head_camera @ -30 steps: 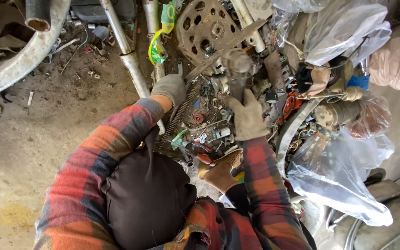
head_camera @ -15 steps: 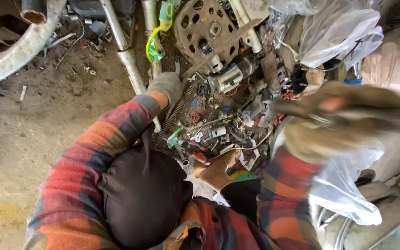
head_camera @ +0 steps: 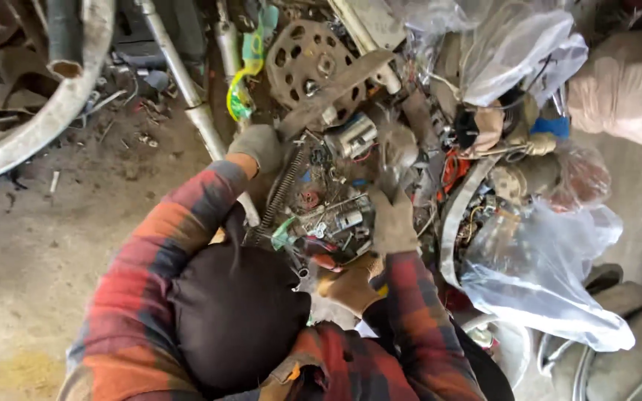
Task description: The recorder uses various tools to disassemble and inspect a small electric motor amidst a pile of mechanical parts.
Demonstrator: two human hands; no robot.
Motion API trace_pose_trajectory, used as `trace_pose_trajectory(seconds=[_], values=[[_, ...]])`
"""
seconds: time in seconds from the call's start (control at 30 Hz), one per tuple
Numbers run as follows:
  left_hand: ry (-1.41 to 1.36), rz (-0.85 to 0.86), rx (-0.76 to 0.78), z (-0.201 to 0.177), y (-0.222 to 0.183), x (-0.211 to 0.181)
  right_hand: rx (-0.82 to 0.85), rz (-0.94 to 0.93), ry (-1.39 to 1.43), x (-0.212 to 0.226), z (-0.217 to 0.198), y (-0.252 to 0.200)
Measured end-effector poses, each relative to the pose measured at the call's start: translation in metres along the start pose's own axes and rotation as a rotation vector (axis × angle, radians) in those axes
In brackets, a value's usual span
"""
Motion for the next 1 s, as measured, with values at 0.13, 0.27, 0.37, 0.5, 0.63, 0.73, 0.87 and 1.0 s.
trace_pose_trajectory(seconds=[0.13,0.27,0.37,0.5,0.63,0.73,0.87,1.0], values=[[0.056,0.045,0.015,0.007,-0.003,0.006,-0.034,0.622,0.187,-0.052,0.030,-0.031],[0.040,0.019,0.067,0.007,-0.004,0.009,0.222,0.354,-0.428,-0.117,0.084,-0.063],[0.083,0.061,0.060,0.014,0.001,0.012,0.301,0.249,-0.499,-0.114,0.104,-0.060],[-0.018,-0.006,0.082,-0.003,-0.013,0.000,0.300,0.185,-0.632,-0.052,0.084,-0.006],[-0.041,-0.025,0.080,-0.007,-0.013,-0.006,0.011,0.061,-0.436,0.017,0.072,0.079],[-0.070,0.028,0.066,-0.010,-0.014,-0.006,0.075,-0.284,-0.539,0.032,0.095,0.122],[-0.183,-0.057,0.031,-0.042,-0.019,-0.014,0.002,0.010,-0.156,0.006,0.110,0.149],[-0.227,-0.006,-0.114,-0.034,-0.016,0.014,0.103,0.160,0.010,0.004,0.093,0.159]])
Point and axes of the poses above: each hand's wrist, its own y-axis towards the middle knuckle, its own z-axis out of the palm, x = y × z, the point moved 3 cm from there along y, towards the middle knuckle, and after that the axes turned 8 degrees about -x, right-handed, at the moved point
